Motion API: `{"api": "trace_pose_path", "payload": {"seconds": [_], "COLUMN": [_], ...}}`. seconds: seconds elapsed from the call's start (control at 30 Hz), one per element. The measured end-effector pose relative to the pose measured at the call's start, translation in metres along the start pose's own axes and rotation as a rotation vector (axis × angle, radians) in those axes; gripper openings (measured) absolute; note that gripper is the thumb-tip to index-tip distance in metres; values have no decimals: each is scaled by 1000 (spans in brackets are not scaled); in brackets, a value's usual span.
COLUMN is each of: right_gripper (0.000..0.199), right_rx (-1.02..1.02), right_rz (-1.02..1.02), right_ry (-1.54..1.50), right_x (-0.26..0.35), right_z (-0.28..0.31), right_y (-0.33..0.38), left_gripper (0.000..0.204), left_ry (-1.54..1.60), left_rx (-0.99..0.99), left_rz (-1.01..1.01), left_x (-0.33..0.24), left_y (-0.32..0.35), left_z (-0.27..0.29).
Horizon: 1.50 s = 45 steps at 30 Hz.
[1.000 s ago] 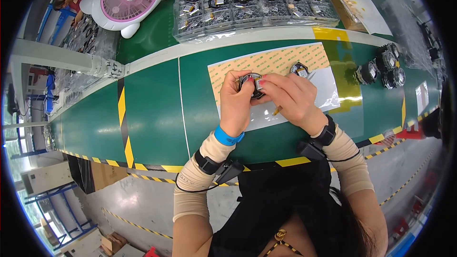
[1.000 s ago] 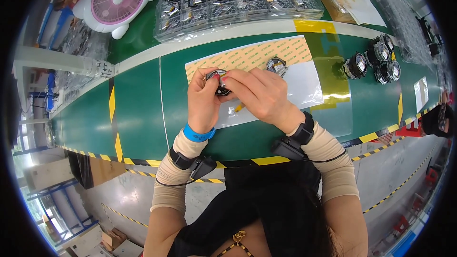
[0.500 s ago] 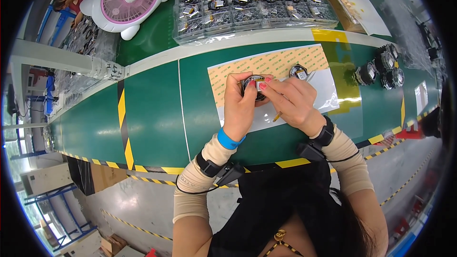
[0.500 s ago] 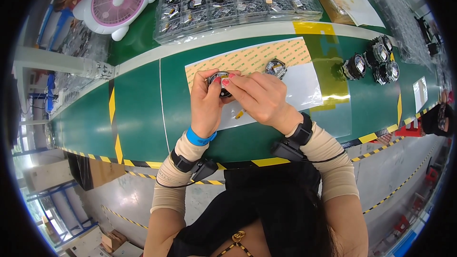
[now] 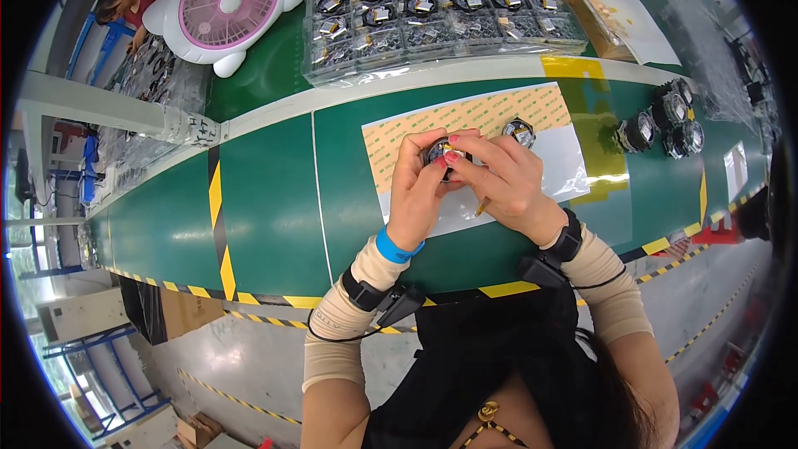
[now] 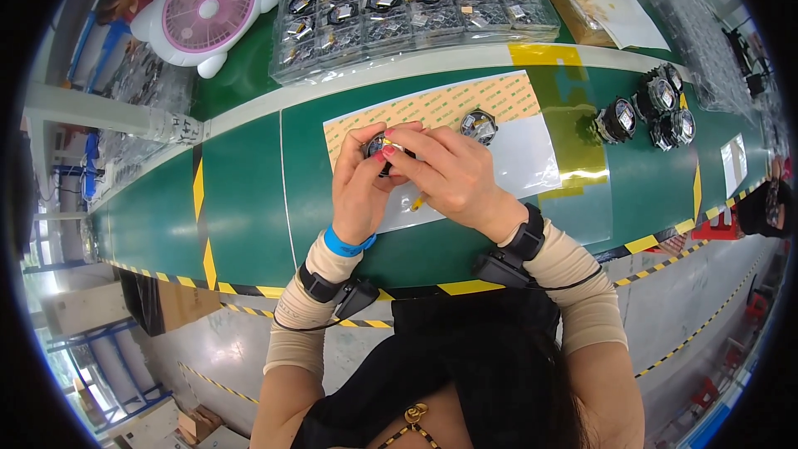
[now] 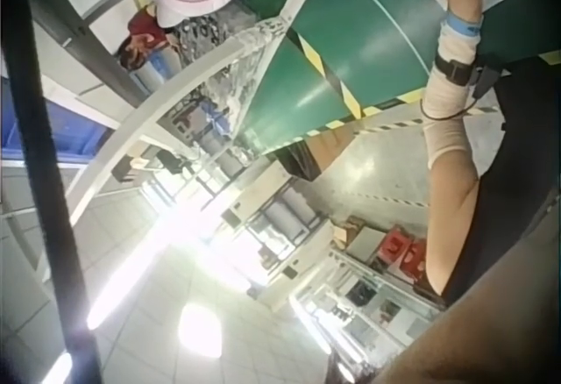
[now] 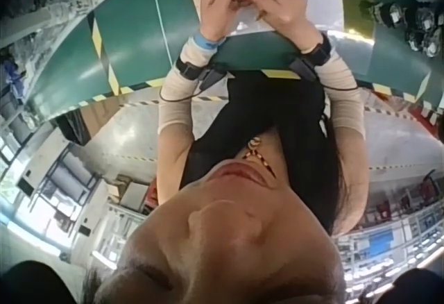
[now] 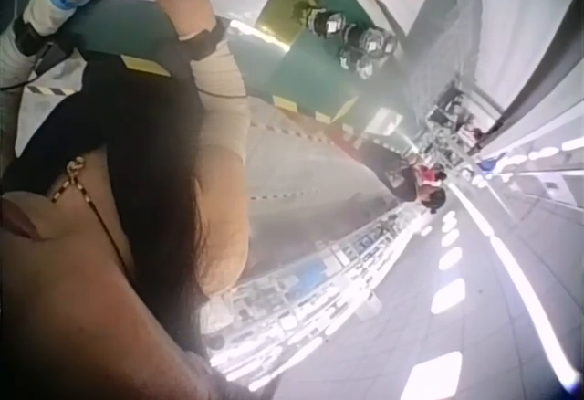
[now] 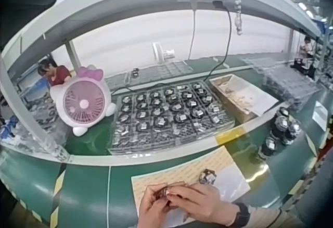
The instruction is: The person peels adhesive squares from a sheet using tweezers and presses them onto the internal components of watches. They then fold down a small ribbon cable on each watch and place the finished units onto a stack.
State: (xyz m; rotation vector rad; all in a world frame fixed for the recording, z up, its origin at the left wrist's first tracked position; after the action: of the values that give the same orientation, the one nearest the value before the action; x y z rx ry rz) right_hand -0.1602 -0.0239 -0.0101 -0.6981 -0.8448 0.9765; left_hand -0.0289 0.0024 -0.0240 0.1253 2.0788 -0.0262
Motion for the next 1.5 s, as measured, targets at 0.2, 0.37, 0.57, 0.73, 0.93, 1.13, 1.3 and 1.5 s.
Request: {"api": "trace_pose_path", "payload": {"seconds": [0.2, 0.37, 0.57, 0.73, 0.93, 1.13, 1.3, 1.5], "right_gripper": [27, 24, 22, 18, 16, 13, 13, 20], "right_rx": [-35, -107, -173, -163, -94, -64, -72, 145], "right_rz": [-348, -602, -370, -380, -448, -556, -838, -1098], "right_ry": [-250, -330, -175, -195, -187, -228, -390, -654], "right_x": [-1, -2, -3, -4, -3, -6, -6, -19], "right_z": [4, 7, 4, 2, 3, 3, 6, 9], "right_y": [-5, -3, -1, 0, -1, -2, -6, 2], "left_gripper": [33, 34, 35, 35, 34, 32, 29, 27], "left_ry": [-58, -27, 7, -166, -310, -190, -166, -251], "left_rx": [-9, 25, 94, 99, 73, 38, 53, 68], "left_rz": [5, -12, -38, -88, -107, -48, -16, -27], "left_x": [0, 2, 3, 5, 4, 11, 13, 8], "left_y": [-5, -5, -4, -3, -3, -8, -8, -7], "left_z": [0, -3, -5, -4, -4, 2, 5, 0]}}
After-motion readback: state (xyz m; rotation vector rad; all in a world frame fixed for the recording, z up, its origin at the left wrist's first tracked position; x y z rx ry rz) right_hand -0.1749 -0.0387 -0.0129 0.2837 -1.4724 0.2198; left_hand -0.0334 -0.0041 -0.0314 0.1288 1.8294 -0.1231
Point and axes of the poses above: each hand's wrist, its own y-axis away from the middle knuckle, its own z-axis out of the back of the hand, x = y × z, the point moved 2 cm from there along -y, towards the middle knuckle, and after that the axes turned 8 degrees about -y, right-handed, at the moved point
